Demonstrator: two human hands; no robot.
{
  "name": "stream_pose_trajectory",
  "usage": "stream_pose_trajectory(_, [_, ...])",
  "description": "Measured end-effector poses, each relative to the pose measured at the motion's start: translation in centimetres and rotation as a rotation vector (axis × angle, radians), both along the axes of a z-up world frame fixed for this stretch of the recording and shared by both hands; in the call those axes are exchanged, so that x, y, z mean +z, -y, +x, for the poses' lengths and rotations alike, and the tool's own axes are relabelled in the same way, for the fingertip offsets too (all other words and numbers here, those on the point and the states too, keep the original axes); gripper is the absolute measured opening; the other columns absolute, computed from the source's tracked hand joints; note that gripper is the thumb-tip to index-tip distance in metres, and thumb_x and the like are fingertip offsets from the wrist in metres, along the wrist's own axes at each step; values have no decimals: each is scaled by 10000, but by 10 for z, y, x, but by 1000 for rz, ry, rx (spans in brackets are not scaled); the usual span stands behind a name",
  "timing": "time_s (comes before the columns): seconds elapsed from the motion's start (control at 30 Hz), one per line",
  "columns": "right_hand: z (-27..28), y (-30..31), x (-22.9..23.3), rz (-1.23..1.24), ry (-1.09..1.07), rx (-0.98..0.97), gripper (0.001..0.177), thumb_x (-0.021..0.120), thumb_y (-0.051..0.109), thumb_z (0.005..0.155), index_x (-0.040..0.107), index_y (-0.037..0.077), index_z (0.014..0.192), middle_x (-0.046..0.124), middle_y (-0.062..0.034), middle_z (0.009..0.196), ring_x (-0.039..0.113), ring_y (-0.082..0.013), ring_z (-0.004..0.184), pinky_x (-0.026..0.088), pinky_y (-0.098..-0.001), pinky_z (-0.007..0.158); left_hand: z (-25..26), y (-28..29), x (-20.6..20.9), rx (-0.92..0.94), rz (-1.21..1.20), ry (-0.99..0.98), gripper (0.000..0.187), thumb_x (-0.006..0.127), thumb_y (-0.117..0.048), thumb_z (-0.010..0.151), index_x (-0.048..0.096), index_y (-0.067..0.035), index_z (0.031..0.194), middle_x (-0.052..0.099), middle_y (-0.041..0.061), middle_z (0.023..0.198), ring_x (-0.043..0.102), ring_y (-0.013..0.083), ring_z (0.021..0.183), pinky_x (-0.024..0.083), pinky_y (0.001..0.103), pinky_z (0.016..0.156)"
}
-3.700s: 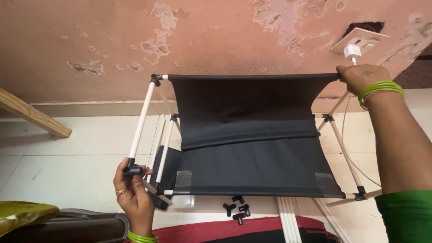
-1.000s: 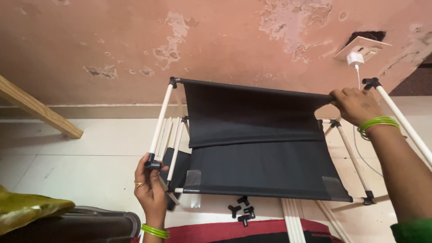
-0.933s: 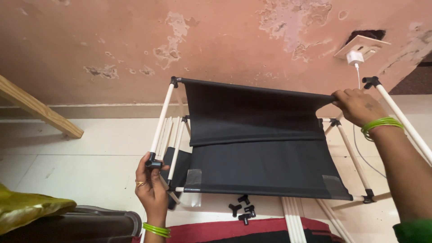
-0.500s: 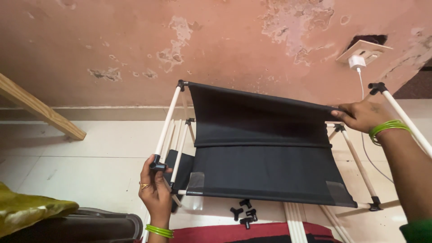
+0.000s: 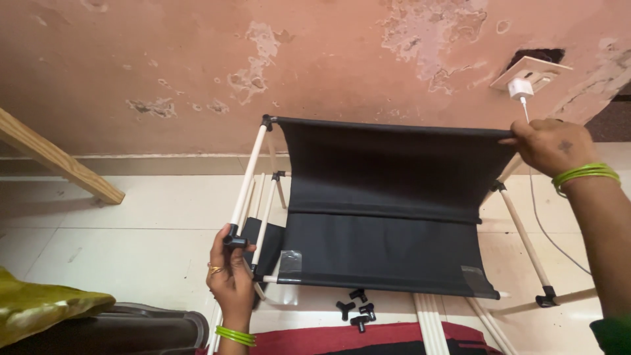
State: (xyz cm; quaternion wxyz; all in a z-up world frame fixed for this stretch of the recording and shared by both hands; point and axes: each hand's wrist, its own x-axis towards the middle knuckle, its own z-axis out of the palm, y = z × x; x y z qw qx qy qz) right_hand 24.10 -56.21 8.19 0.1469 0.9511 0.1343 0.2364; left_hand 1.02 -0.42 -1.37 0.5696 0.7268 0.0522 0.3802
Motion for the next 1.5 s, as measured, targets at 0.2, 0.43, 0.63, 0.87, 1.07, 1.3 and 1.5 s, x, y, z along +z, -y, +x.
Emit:
stream_pose_trajectory(0.2, [12,-30,2,21,-315,-216,379,585,529,943,691,255,1183,719,-64,1181,644,-276,1203,459,-553,1041,-1,8,4,-2,123,40,429,508,18,1033,523,-31,1459,708,113,1123,740,155,966,569,258,765])
stream_pose_trajectory(0.43, [46,-169,-2,312,-170,249,481,616,445,944,640,142,1317,640,-129,1316,571,-359,1254,416,-566,1059,1,15,4,37,187,-57,427,531,7,1017,550,-53,1439,705,148,1177,769,193,977,615,290,780])
stream_pose_trajectory(0.63, [75,-351,-3,375,-223,513,346,519,267,1023,619,118,1319,680,-149,1232,601,-370,1190,362,-622,1077,2,12,-2,55,253,-25,433,540,16,989,545,-35,1419,683,179,1309,745,243,1072,617,324,851])
stream_pose_trajectory(0.87, [88,-438,-4,418,-421,383,188,529,130,988,621,98,1149,693,-201,1105,632,-439,1060,421,-650,940,3,8,-6,79,317,-39,450,545,65,956,551,-21,1397,692,174,1286,722,291,1142,609,351,890])
stream_pose_trajectory(1.07, [91,-426,-11,309,-172,462,112,631,222,967,653,115,987,720,-167,918,691,-401,881,538,-519,725,5,8,-3,56,310,-14,519,534,140,915,525,-7,1412,688,184,1271,731,283,1127,632,326,864])
stream_pose_trajectory(1.3, [79,-415,-19,344,-162,403,150,618,211,981,636,71,1033,724,-165,868,693,-396,815,529,-530,675,3,7,2,46,323,7,509,570,146,926,537,-7,1409,698,180,1261,741,278,1110,632,323,862])
stream_pose_trajectory(1.5, [72,-412,-18,298,-201,259,232,613,177,871,651,121,1093,733,-129,997,679,-352,980,483,-533,847,7,10,2,80,378,80,541,571,132,910,511,1,1431,679,191,1287,706,307,1163,619,340,912])
